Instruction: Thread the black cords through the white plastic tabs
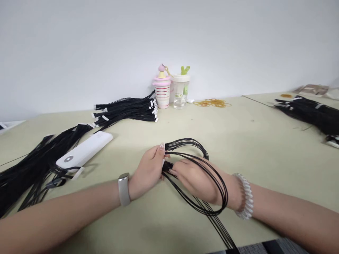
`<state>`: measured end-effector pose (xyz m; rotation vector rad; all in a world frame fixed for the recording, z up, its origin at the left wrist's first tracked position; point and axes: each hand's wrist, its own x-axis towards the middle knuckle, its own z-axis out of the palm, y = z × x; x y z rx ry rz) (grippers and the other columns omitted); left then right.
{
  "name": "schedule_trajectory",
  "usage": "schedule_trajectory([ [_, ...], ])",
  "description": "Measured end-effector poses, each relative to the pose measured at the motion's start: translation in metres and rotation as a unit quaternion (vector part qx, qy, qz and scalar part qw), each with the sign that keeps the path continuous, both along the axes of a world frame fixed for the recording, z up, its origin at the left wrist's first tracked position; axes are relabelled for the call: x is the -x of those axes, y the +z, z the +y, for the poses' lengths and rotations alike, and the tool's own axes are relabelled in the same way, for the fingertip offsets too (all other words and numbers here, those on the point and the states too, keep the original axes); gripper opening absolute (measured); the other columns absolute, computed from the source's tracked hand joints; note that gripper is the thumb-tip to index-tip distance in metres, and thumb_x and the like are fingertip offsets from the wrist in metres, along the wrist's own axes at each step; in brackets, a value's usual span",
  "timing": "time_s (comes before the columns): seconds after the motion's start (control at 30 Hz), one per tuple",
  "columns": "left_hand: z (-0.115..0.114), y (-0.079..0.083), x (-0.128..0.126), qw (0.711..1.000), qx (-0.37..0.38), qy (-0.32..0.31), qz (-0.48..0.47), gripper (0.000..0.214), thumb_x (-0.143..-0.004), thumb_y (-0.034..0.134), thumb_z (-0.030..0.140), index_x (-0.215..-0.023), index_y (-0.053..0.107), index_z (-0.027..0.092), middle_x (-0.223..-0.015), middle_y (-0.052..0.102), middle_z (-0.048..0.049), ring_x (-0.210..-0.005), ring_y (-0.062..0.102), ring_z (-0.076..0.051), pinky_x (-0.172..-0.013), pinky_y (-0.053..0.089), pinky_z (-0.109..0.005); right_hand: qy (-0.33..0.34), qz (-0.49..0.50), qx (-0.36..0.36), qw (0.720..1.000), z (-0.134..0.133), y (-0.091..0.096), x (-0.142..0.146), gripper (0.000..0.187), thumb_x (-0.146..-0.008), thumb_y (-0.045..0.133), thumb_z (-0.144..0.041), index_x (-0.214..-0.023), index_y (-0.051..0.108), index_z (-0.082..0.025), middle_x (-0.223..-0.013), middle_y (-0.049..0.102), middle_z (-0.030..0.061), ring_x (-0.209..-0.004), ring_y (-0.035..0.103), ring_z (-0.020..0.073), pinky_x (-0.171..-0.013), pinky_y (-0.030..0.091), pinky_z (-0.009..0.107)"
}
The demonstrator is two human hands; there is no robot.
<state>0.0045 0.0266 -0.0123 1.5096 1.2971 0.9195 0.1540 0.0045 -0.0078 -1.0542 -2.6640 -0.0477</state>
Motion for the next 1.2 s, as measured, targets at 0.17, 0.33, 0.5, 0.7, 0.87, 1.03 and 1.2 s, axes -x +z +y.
schedule_trajectory([
  [0.17, -0.001, -0.001, 0.0, 1.0, -0.011, -0.002, 0.009, 0.041, -0.079, 0.033, 0.054, -0.069, 0.048, 0.017, -0.064, 0.049, 0.0015, -0.042, 0.045, -0.009, -0.031, 0.041, -0.02, -0.027, -0.012, 0.023, 0.999, -0.003, 0.015, -0.003, 0.027, -0.085, 0.034, -0.022, -0.063, 0.05, -0.015, -0.059, 0.055, 0.0006, -0.048, 0.04, 0.0083, -0.049, 0.027, 0.024],
  [0.33, -0.004, 0.002, -0.001, 1.0, -0.016, -0.005, 0.019, 0.04, -0.081, 0.033, 0.052, -0.068, 0.046, 0.017, -0.056, 0.047, 0.0038, -0.034, 0.042, -0.007, -0.03, 0.038, -0.019, 0.028, 0.039, 0.095, 0.994, 0.006, 0.022, -0.012, 0.028, -0.086, 0.034, -0.027, -0.064, 0.046, -0.015, -0.061, 0.051, -0.0014, -0.053, 0.039, 0.0067, -0.052, 0.03, 0.021],
  [0.5, -0.004, 0.003, -0.001, 1.0, -0.008, 0.002, 0.017, 0.037, -0.082, 0.034, 0.05, -0.068, 0.046, 0.018, -0.045, 0.04, 0.0062, -0.03, 0.039, -0.007, -0.029, 0.032, -0.018, 0.068, 0.017, 0.242, 0.968, 0.016, 0.039, -0.034, 0.025, -0.081, 0.04, -0.022, -0.057, 0.042, -0.015, -0.051, 0.038, -0.0058, -0.046, 0.029, 0.0037, -0.044, 0.025, 0.017],
  [0.7, -0.002, -0.001, 0.001, 1.0, 0.014, 0.011, -0.005, 0.041, -0.08, 0.034, 0.055, -0.067, 0.047, 0.018, -0.049, 0.044, 0.0049, -0.033, 0.04, -0.007, -0.03, 0.034, -0.018, -0.149, 0.16, 0.101, 0.971, 0.034, 0.053, -0.073, 0.013, -0.072, 0.052, -0.021, -0.062, 0.059, -0.017, -0.047, 0.05, -0.0041, -0.043, 0.04, 0.0052, -0.046, 0.034, 0.02],
  [0.87, -0.001, -0.003, 0.001, 1.0, 0.017, 0.004, -0.012, 0.041, -0.079, 0.034, 0.055, -0.068, 0.047, 0.018, -0.048, 0.043, 0.0051, -0.034, 0.039, -0.007, -0.031, 0.034, -0.018, -0.143, 0.635, 0.042, 0.758, 0.052, 0.057, -0.088, 0.012, -0.072, 0.056, -0.021, -0.082, 0.061, -0.018, -0.094, 0.061, 0.0045, -0.08, 0.058, 0.0136, -0.067, 0.048, 0.028],
  [1.03, -0.003, 0.001, 0.001, 1.0, 0.014, -0.007, -0.016, 0.04, -0.08, 0.034, 0.054, -0.066, 0.045, 0.018, -0.048, 0.042, 0.0054, -0.034, 0.04, -0.007, -0.031, 0.033, -0.017, -0.146, 0.704, 0.096, 0.688, 0.047, 0.06, -0.08, 0.026, -0.077, 0.052, -0.02, -0.102, 0.053, -0.025, -0.075, 0.057, -0.0025, -0.044, 0.043, 0.004, -0.043, 0.038, 0.02],
  [1.2, -0.004, 0.001, 0.0, 0.999, 0.008, -0.016, -0.032, 0.038, -0.08, 0.036, 0.053, -0.066, 0.044, 0.019, -0.047, 0.043, 0.0052, -0.036, 0.04, -0.008, -0.032, 0.034, -0.019, -0.147, 0.415, 0.154, 0.884, 0.018, 0.05, -0.046, 0.007, -0.077, 0.053, -0.024, -0.077, 0.057, -0.018, -0.065, 0.058, -0.0016, -0.05, 0.047, 0.0062, -0.046, 0.037, 0.02],
])
